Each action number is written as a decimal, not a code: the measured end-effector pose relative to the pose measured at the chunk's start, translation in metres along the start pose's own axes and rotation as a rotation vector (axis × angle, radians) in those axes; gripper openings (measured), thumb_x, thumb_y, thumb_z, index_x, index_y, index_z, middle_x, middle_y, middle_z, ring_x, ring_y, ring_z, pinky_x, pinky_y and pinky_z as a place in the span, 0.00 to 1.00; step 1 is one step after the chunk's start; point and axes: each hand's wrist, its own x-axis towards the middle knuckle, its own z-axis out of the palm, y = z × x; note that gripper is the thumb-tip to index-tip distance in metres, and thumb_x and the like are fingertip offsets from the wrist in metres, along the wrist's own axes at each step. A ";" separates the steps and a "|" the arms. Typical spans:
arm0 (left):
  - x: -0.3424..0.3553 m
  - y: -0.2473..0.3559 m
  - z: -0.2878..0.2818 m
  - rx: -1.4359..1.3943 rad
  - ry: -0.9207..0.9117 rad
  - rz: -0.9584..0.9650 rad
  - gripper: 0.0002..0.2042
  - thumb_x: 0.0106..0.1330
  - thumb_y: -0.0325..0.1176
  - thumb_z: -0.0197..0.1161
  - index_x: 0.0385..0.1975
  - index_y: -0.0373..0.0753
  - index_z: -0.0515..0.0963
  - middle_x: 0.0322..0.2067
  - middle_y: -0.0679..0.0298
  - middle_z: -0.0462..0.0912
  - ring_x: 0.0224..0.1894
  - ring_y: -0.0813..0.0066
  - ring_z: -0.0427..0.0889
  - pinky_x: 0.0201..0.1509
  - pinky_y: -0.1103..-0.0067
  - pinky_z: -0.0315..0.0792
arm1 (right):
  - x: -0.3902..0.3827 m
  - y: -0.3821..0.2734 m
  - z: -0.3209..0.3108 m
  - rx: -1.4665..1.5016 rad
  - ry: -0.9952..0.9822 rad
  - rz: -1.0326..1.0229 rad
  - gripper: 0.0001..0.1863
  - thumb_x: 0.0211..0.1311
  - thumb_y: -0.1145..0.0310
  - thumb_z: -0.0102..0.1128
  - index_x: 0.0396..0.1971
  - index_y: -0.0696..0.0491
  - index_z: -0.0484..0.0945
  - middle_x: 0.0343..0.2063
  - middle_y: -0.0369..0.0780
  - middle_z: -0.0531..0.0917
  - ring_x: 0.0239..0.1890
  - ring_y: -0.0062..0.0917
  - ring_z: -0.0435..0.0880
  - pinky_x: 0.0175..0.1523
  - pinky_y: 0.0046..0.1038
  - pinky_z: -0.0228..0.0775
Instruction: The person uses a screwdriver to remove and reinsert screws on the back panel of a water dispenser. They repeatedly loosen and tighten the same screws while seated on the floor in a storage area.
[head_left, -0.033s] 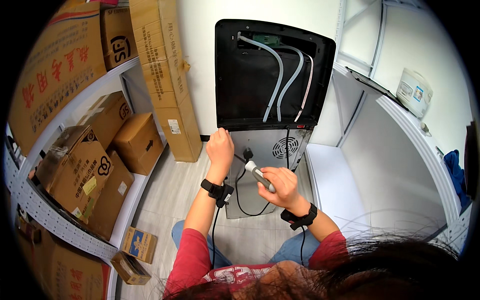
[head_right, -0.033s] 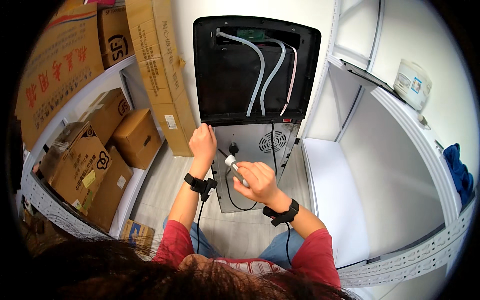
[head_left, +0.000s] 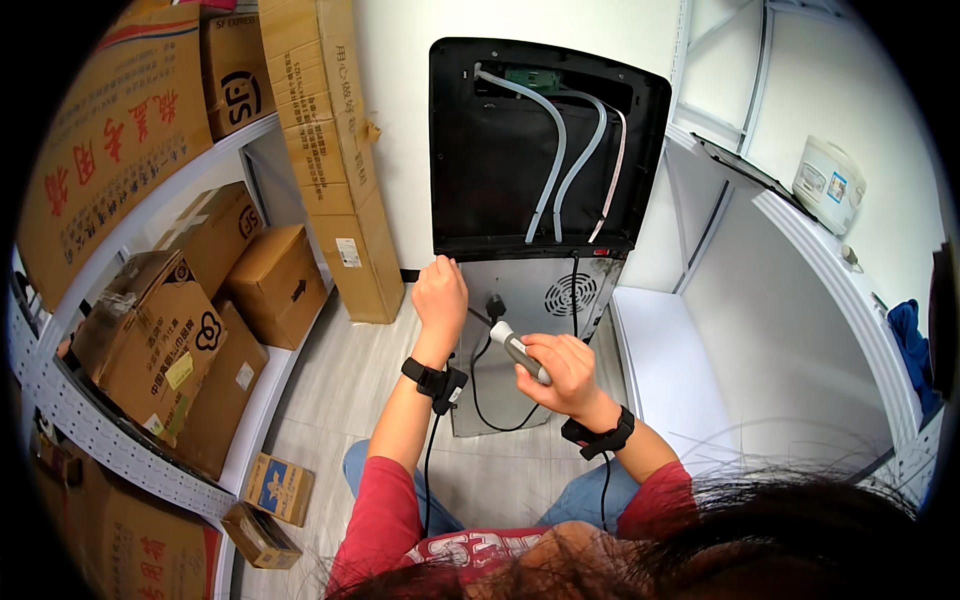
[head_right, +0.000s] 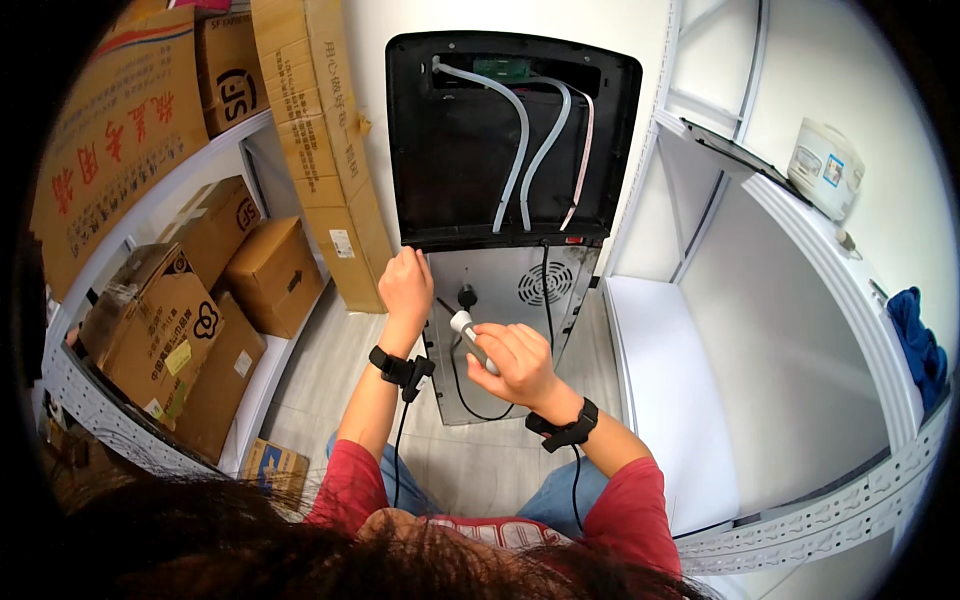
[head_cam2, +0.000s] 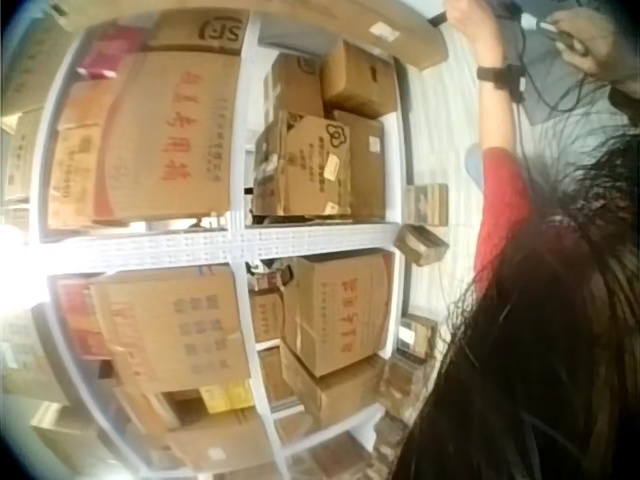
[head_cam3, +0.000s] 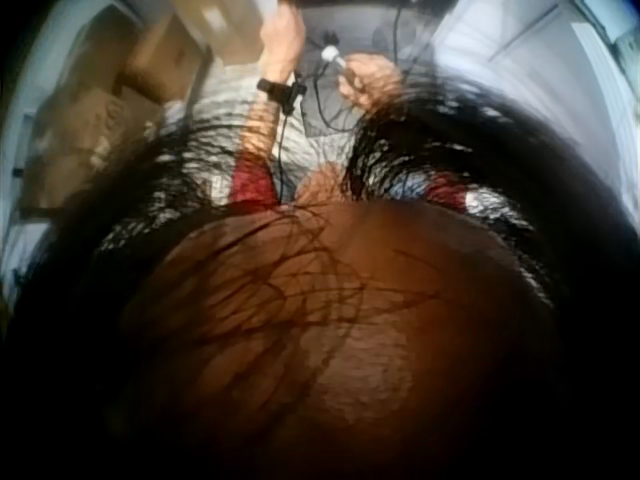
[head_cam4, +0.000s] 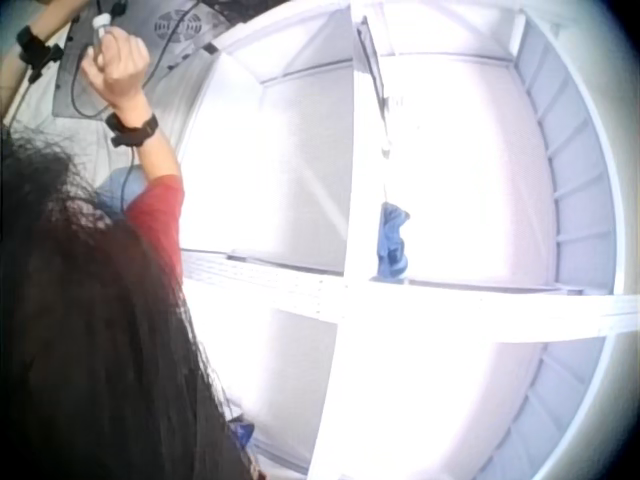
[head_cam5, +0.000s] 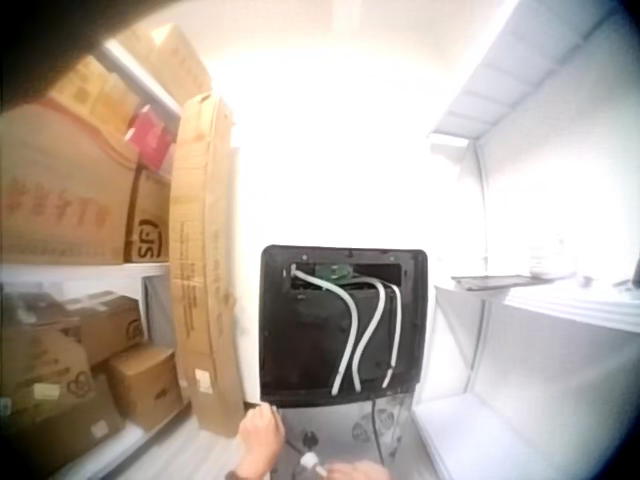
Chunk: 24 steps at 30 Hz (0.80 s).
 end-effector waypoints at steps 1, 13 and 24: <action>0.000 -0.001 0.001 0.006 -0.003 -0.012 0.10 0.64 0.33 0.57 0.22 0.38 0.69 0.18 0.60 0.74 0.24 0.60 0.77 0.25 0.66 0.71 | 0.000 0.000 -0.001 0.003 0.002 -0.002 0.14 0.40 0.74 0.68 0.30 0.57 0.75 0.31 0.41 0.81 0.22 0.29 0.76 0.26 0.27 0.66; 0.003 0.000 -0.006 -0.181 -0.023 0.002 0.04 0.62 0.28 0.59 0.32 0.38 0.70 0.24 0.58 0.76 0.30 0.58 0.77 0.31 0.65 0.71 | -0.004 0.002 -0.001 0.023 0.026 -0.005 0.14 0.40 0.73 0.68 0.30 0.57 0.75 0.30 0.40 0.81 0.21 0.29 0.76 0.26 0.27 0.66; 0.001 -0.006 -0.005 -0.271 0.082 0.040 0.06 0.60 0.28 0.60 0.34 0.36 0.73 0.24 0.60 0.75 0.28 0.62 0.76 0.28 0.69 0.70 | -0.004 0.003 0.004 0.026 0.006 -0.010 0.14 0.41 0.72 0.67 0.30 0.57 0.75 0.30 0.41 0.81 0.22 0.30 0.76 0.27 0.27 0.67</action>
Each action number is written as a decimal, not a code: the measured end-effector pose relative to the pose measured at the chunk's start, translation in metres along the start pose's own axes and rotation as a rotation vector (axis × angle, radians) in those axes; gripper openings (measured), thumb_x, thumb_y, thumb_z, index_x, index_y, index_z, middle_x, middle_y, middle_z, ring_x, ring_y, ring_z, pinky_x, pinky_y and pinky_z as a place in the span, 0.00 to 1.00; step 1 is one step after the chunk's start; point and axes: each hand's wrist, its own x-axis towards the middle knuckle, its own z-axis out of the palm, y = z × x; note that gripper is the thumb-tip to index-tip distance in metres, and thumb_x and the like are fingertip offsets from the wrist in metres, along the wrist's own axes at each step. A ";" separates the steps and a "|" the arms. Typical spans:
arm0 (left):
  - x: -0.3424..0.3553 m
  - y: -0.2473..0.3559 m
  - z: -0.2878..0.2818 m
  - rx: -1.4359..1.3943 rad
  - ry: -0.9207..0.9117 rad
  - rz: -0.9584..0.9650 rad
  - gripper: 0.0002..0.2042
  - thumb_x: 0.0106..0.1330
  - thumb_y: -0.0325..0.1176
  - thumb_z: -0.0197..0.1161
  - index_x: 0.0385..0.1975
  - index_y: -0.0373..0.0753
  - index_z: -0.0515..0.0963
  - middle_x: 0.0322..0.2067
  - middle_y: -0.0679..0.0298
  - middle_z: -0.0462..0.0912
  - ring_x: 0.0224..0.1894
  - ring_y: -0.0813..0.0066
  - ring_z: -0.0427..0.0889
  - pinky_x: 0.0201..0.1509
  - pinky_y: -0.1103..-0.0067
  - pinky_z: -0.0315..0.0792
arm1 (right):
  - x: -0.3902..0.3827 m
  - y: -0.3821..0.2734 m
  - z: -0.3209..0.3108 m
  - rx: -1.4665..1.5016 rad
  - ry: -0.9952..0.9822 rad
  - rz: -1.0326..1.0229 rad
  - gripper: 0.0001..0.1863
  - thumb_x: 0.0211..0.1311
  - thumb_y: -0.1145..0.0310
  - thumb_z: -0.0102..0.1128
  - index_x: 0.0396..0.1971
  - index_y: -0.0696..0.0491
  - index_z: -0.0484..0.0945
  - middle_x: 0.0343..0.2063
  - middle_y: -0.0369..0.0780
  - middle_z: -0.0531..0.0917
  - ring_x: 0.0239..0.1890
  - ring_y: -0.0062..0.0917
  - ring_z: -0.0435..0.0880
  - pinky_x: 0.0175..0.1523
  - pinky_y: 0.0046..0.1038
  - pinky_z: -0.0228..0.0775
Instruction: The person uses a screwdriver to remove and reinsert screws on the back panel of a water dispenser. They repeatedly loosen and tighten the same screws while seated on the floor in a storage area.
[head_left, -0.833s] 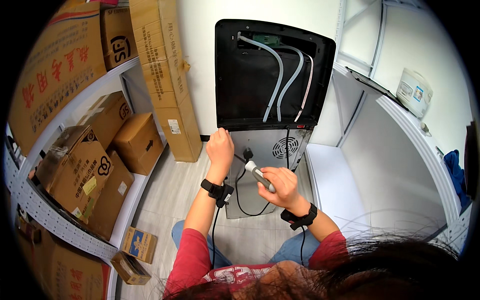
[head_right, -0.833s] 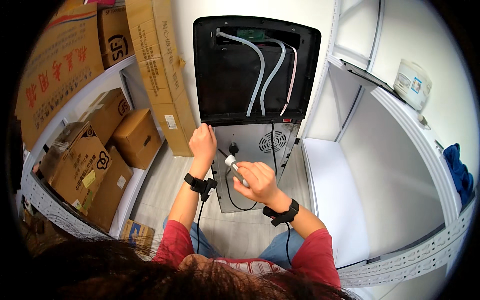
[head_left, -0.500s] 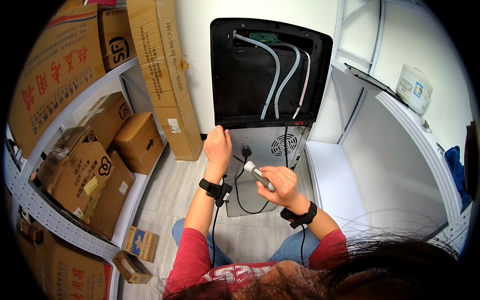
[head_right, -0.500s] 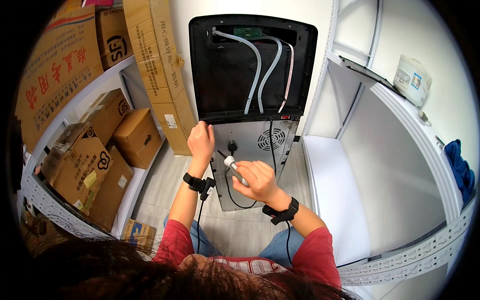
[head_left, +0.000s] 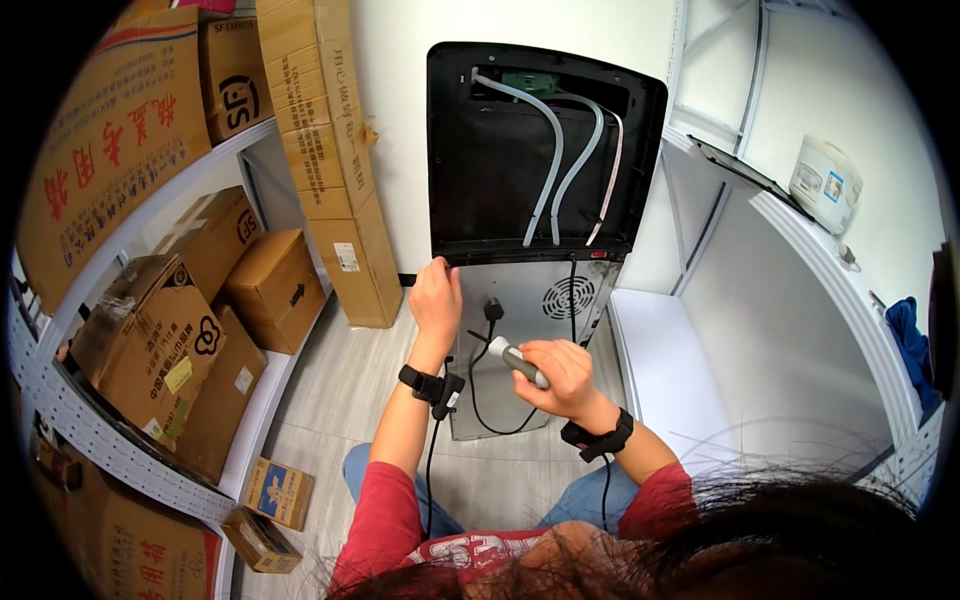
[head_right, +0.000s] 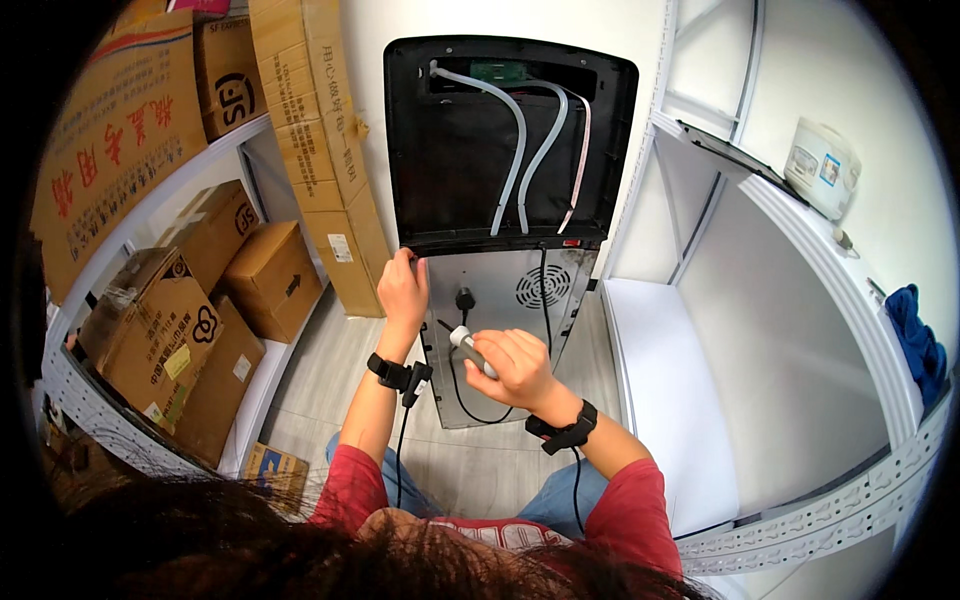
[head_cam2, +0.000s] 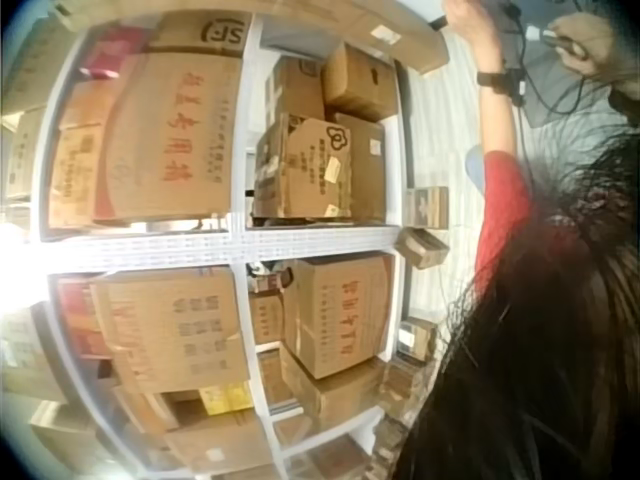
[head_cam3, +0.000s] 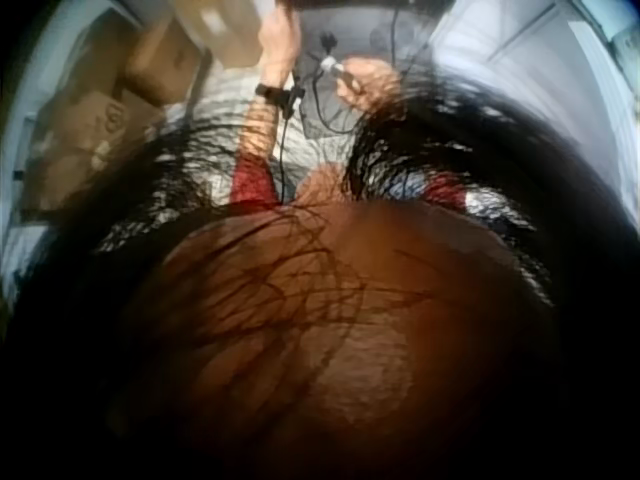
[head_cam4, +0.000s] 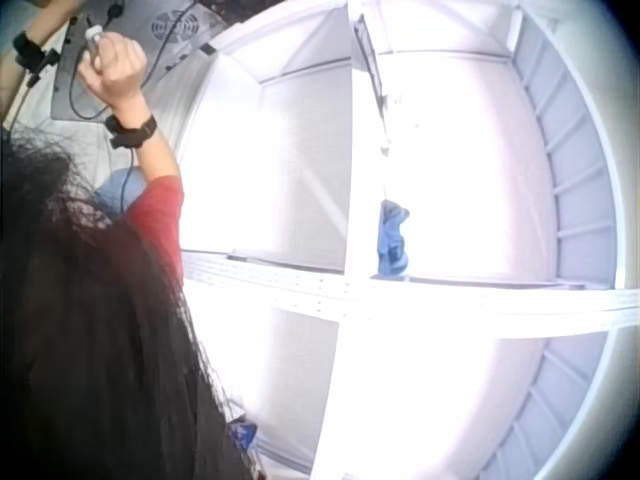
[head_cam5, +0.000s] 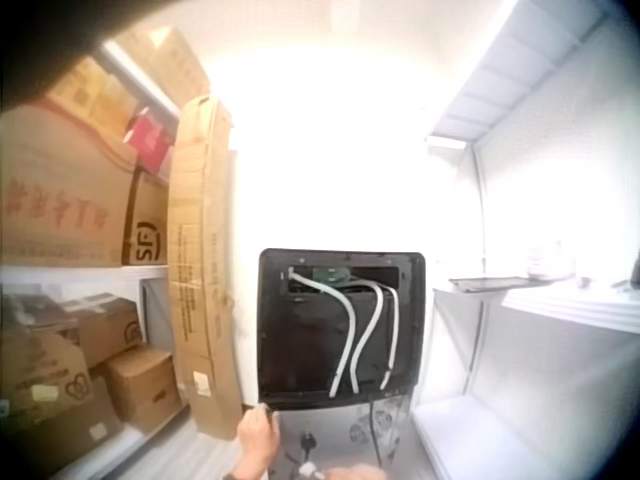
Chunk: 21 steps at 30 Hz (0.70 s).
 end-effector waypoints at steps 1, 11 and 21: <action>-0.002 -0.001 -0.004 -0.043 -0.034 0.064 0.06 0.59 0.28 0.60 0.34 0.36 0.73 0.23 0.59 0.75 0.27 0.61 0.75 0.28 0.68 0.70 | 0.000 0.000 0.002 0.004 -0.002 0.003 0.14 0.42 0.72 0.67 0.30 0.57 0.75 0.30 0.41 0.81 0.22 0.30 0.77 0.27 0.27 0.67; -0.035 0.013 -0.069 -0.321 -0.328 0.238 0.24 0.44 0.29 0.66 0.45 0.33 0.74 0.24 0.60 0.75 0.24 0.62 0.75 0.27 0.72 0.70 | 0.035 0.005 0.038 0.077 -0.129 -0.014 0.13 0.46 0.71 0.66 0.33 0.58 0.76 0.35 0.42 0.80 0.30 0.33 0.77 0.34 0.31 0.69; -0.047 -0.029 -0.072 -0.266 -0.064 -0.093 0.17 0.55 0.27 0.68 0.43 0.33 0.74 0.30 0.52 0.81 0.31 0.54 0.80 0.34 0.69 0.74 | 0.065 0.054 0.087 -0.162 -0.211 0.116 0.11 0.57 0.65 0.64 0.29 0.56 0.72 0.25 0.40 0.75 0.24 0.33 0.79 0.27 0.30 0.71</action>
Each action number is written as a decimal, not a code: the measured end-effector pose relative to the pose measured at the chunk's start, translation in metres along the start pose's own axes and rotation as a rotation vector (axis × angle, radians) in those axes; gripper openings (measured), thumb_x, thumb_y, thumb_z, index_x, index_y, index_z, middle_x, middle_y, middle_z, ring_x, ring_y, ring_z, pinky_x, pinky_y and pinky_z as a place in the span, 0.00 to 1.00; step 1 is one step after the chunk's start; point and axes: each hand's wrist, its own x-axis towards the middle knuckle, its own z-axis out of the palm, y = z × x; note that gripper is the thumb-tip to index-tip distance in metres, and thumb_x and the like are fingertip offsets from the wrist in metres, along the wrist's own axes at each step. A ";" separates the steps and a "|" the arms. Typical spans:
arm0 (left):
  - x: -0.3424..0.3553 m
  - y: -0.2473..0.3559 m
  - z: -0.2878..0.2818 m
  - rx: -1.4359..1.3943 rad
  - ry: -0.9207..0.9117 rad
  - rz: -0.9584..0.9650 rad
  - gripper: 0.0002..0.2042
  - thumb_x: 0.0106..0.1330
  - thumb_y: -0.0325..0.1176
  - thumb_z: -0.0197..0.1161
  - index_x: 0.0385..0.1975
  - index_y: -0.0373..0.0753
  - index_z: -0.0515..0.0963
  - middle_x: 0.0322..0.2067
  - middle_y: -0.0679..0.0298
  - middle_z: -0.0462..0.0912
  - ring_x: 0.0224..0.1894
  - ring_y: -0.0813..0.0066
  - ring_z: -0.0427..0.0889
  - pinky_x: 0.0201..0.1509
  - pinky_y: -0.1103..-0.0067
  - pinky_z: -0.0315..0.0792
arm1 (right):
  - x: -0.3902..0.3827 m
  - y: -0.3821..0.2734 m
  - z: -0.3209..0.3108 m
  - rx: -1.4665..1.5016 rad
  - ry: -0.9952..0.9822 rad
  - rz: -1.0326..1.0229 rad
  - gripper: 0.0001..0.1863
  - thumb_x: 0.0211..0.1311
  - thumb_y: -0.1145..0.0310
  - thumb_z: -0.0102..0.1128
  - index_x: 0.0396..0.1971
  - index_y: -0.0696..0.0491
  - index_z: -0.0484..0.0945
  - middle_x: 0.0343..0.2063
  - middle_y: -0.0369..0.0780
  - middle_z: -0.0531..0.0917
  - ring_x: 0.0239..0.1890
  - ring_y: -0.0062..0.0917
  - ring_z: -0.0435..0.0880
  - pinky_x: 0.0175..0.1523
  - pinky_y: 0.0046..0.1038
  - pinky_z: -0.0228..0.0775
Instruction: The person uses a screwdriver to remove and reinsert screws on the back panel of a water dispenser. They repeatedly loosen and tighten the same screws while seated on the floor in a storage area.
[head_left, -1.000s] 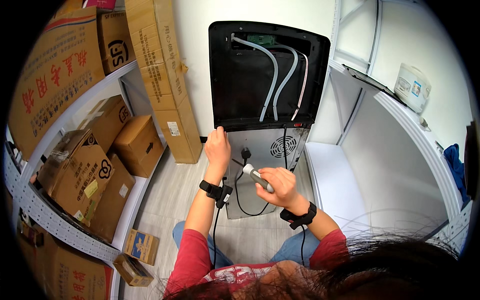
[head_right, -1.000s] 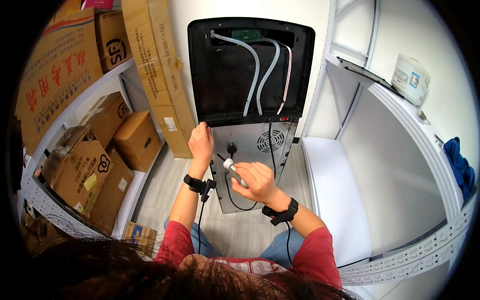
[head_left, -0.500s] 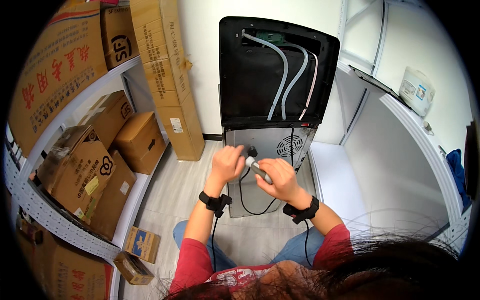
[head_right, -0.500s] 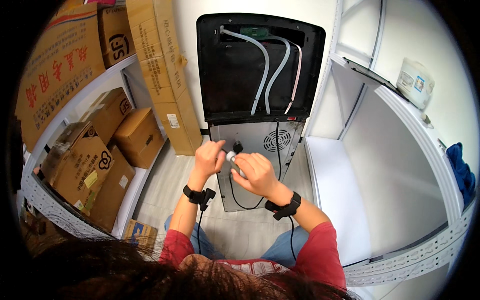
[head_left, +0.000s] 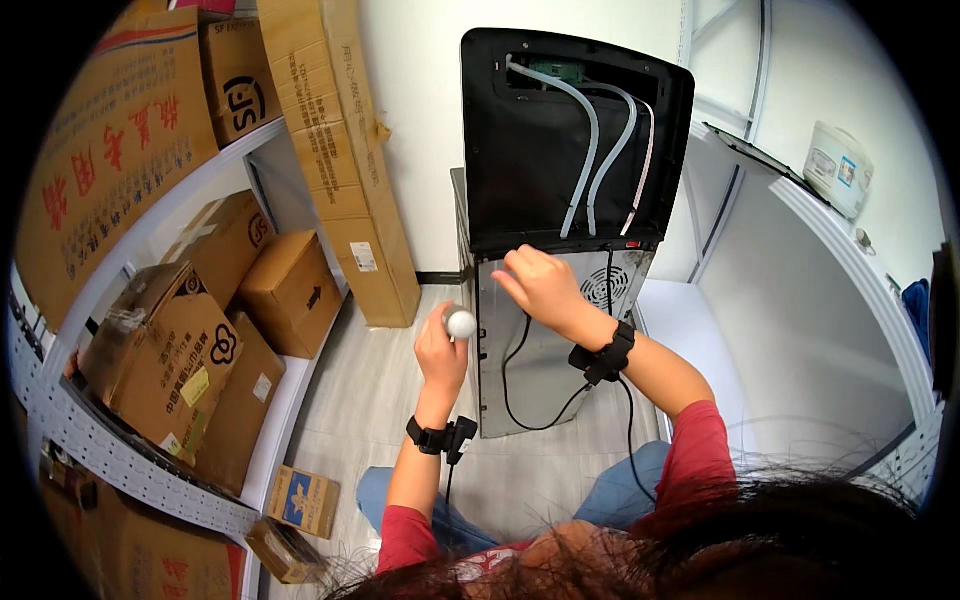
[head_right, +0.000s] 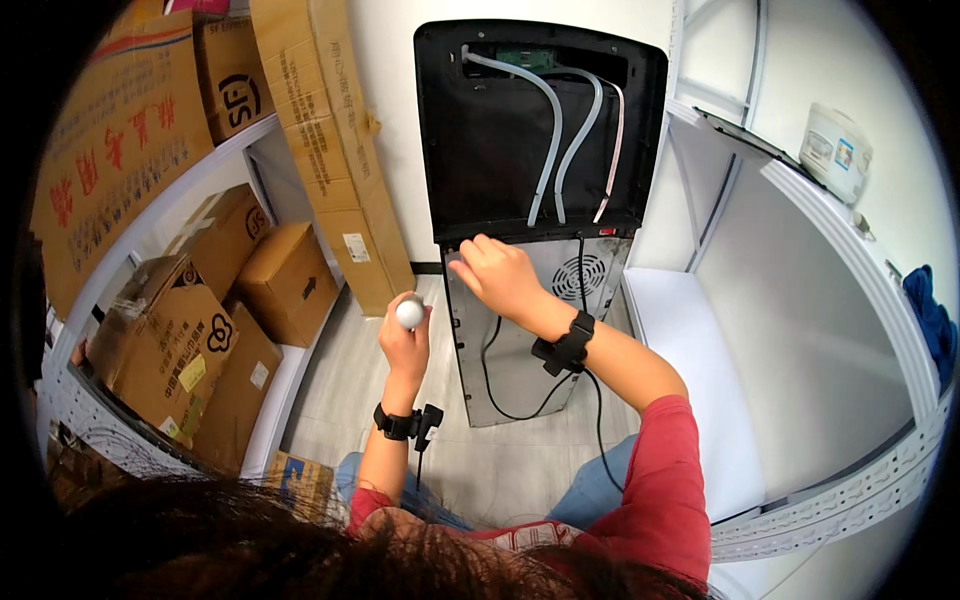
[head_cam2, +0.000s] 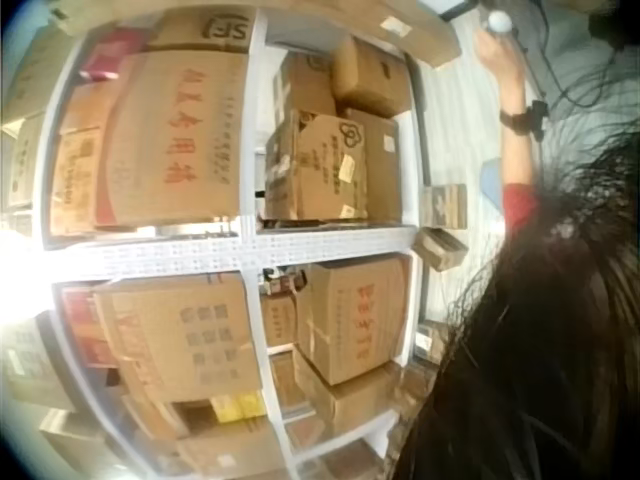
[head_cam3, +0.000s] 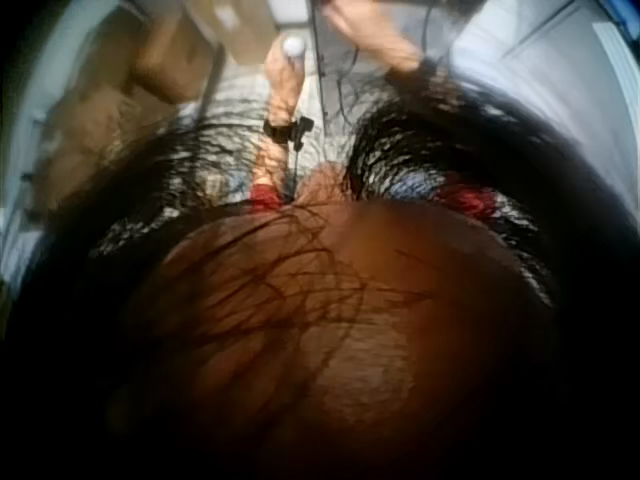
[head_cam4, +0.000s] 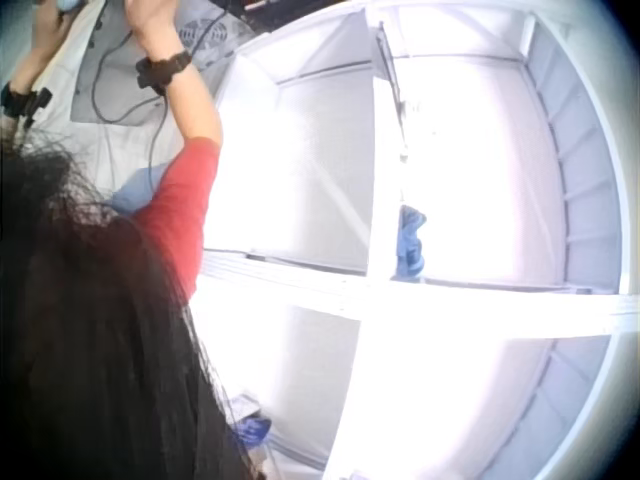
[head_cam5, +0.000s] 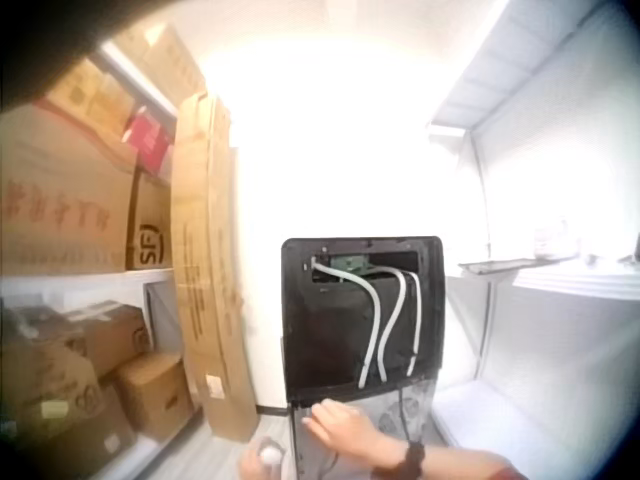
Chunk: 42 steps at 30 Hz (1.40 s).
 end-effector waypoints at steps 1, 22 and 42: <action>0.005 -0.001 -0.001 -0.029 0.059 0.032 0.16 0.55 0.28 0.68 0.43 0.33 0.74 0.30 0.52 0.81 0.31 0.54 0.80 0.35 0.70 0.74 | 0.000 0.003 0.008 -0.092 -0.028 -0.023 0.12 0.56 0.64 0.64 0.27 0.55 0.71 0.23 0.39 0.74 0.23 0.32 0.78 0.26 0.29 0.70; 0.026 -0.006 0.006 -0.371 0.118 -0.122 0.16 0.58 0.24 0.66 0.46 0.33 0.73 0.40 0.57 0.80 0.37 0.68 0.80 0.43 0.75 0.73 | 0.011 0.016 0.057 -0.228 -0.040 -0.031 0.10 0.58 0.70 0.59 0.24 0.55 0.68 0.17 0.39 0.72 0.20 0.30 0.78 0.23 0.27 0.71; -0.006 0.016 -0.014 -0.235 0.062 -0.223 0.13 0.63 0.26 0.64 0.46 0.34 0.72 0.39 0.62 0.76 0.37 0.74 0.76 0.41 0.79 0.72 | 0.003 0.012 0.067 -0.261 -0.105 0.070 0.08 0.58 0.72 0.56 0.23 0.56 0.68 0.16 0.42 0.76 0.19 0.35 0.80 0.22 0.31 0.73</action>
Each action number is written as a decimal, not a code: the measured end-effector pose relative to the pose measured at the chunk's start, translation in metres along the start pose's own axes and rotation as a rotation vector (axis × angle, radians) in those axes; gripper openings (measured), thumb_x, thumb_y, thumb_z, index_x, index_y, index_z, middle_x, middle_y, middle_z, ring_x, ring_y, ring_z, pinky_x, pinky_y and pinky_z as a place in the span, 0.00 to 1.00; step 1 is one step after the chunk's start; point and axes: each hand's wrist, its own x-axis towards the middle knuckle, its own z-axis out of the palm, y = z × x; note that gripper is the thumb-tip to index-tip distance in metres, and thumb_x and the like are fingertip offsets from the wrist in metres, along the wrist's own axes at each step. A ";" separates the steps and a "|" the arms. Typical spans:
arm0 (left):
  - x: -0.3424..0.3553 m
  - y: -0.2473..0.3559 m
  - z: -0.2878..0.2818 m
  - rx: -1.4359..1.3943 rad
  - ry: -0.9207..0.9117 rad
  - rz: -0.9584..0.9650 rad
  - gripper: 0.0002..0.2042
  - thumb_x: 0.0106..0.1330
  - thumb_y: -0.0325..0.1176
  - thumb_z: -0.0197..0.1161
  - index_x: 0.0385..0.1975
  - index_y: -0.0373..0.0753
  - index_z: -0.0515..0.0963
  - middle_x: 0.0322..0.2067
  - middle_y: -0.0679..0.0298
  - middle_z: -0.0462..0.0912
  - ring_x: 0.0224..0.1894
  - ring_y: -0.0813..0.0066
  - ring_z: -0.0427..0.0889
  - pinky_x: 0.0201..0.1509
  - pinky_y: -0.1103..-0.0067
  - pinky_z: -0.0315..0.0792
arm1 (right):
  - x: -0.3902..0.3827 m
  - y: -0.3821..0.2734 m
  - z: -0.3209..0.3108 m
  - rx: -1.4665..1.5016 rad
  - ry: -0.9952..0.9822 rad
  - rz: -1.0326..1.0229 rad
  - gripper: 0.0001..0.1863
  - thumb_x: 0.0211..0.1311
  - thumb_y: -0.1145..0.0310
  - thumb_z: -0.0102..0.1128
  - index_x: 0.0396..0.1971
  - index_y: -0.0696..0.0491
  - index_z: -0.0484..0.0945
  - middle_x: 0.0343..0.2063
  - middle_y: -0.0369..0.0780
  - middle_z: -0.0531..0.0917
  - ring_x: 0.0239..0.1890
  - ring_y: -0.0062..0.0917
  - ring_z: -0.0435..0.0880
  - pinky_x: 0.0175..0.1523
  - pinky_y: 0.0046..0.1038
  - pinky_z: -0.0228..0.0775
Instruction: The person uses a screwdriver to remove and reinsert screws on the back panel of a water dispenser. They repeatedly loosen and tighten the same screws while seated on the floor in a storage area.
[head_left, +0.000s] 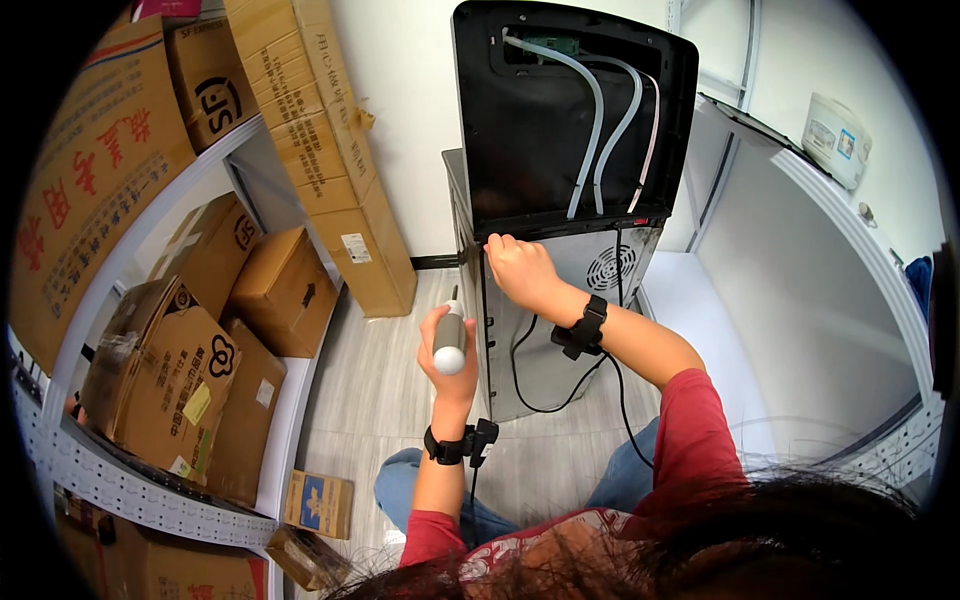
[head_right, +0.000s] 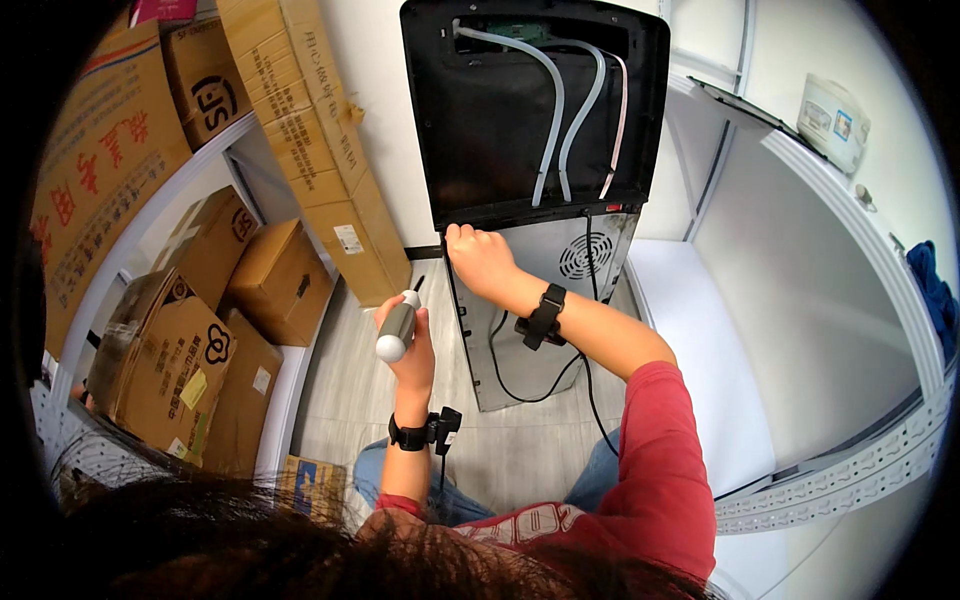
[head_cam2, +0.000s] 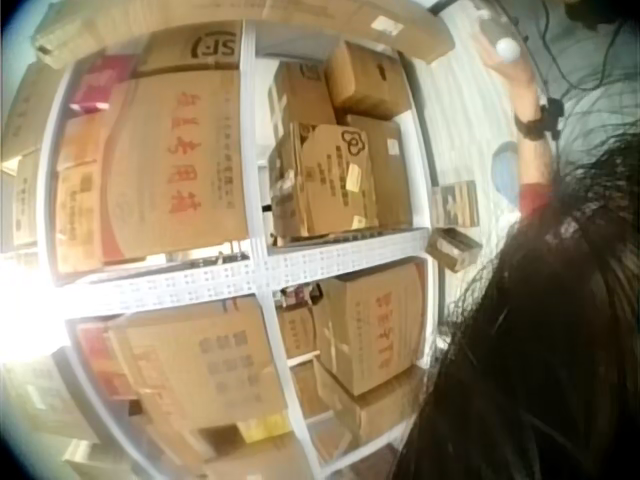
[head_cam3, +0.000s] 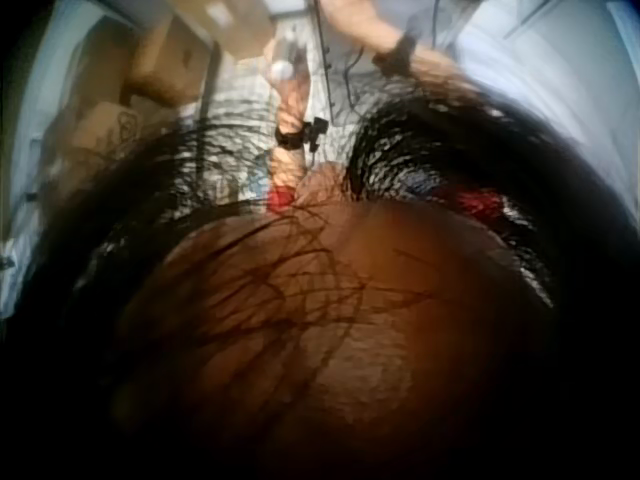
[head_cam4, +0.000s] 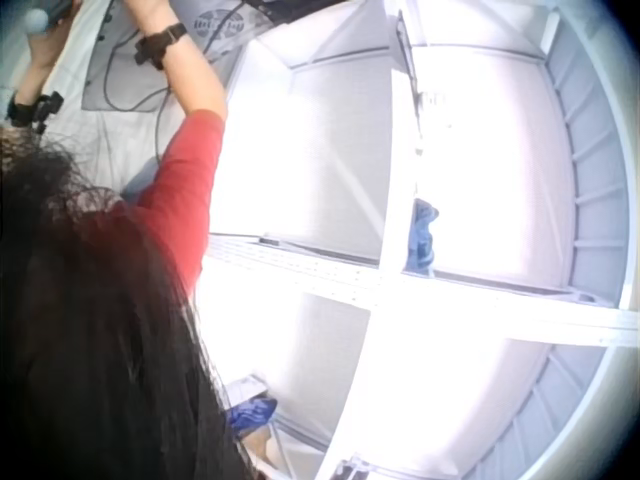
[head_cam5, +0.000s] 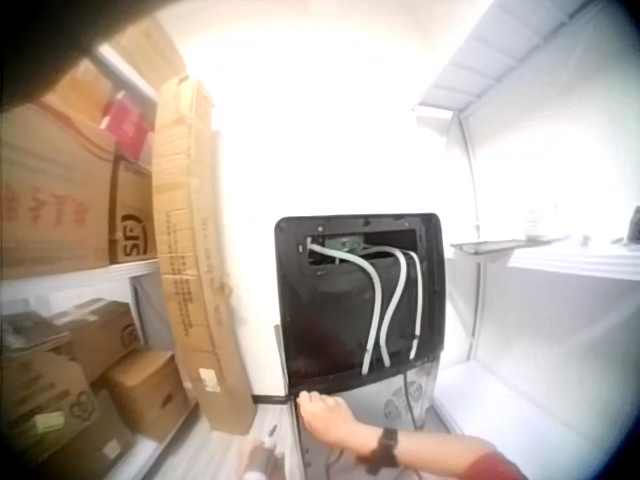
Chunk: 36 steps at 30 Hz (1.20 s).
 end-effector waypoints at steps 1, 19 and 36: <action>-0.002 0.001 -0.001 -0.018 0.006 0.001 0.13 0.63 0.26 0.64 0.46 0.34 0.72 0.39 0.63 0.76 0.37 0.75 0.76 0.40 0.80 0.72 | 0.000 0.001 0.001 -0.022 -0.032 -0.008 0.07 0.52 0.74 0.58 0.23 0.56 0.68 0.17 0.42 0.76 0.20 0.34 0.81 0.23 0.29 0.73; -0.005 0.017 -0.009 0.088 0.036 0.135 0.17 0.58 0.26 0.68 0.45 0.38 0.72 0.32 0.62 0.76 0.32 0.76 0.76 0.35 0.82 0.71 | 0.004 0.007 -0.005 0.109 -0.035 0.099 0.14 0.64 0.65 0.55 0.22 0.57 0.70 0.15 0.46 0.78 0.18 0.42 0.80 0.22 0.36 0.73; -0.013 0.020 -0.011 0.309 -0.047 0.282 0.17 0.50 0.31 0.74 0.35 0.36 0.74 0.18 0.61 0.74 0.19 0.65 0.72 0.21 0.72 0.65 | 0.002 0.001 -0.002 -0.067 -0.083 -0.039 0.06 0.49 0.75 0.58 0.25 0.57 0.69 0.19 0.43 0.76 0.20 0.36 0.81 0.24 0.32 0.75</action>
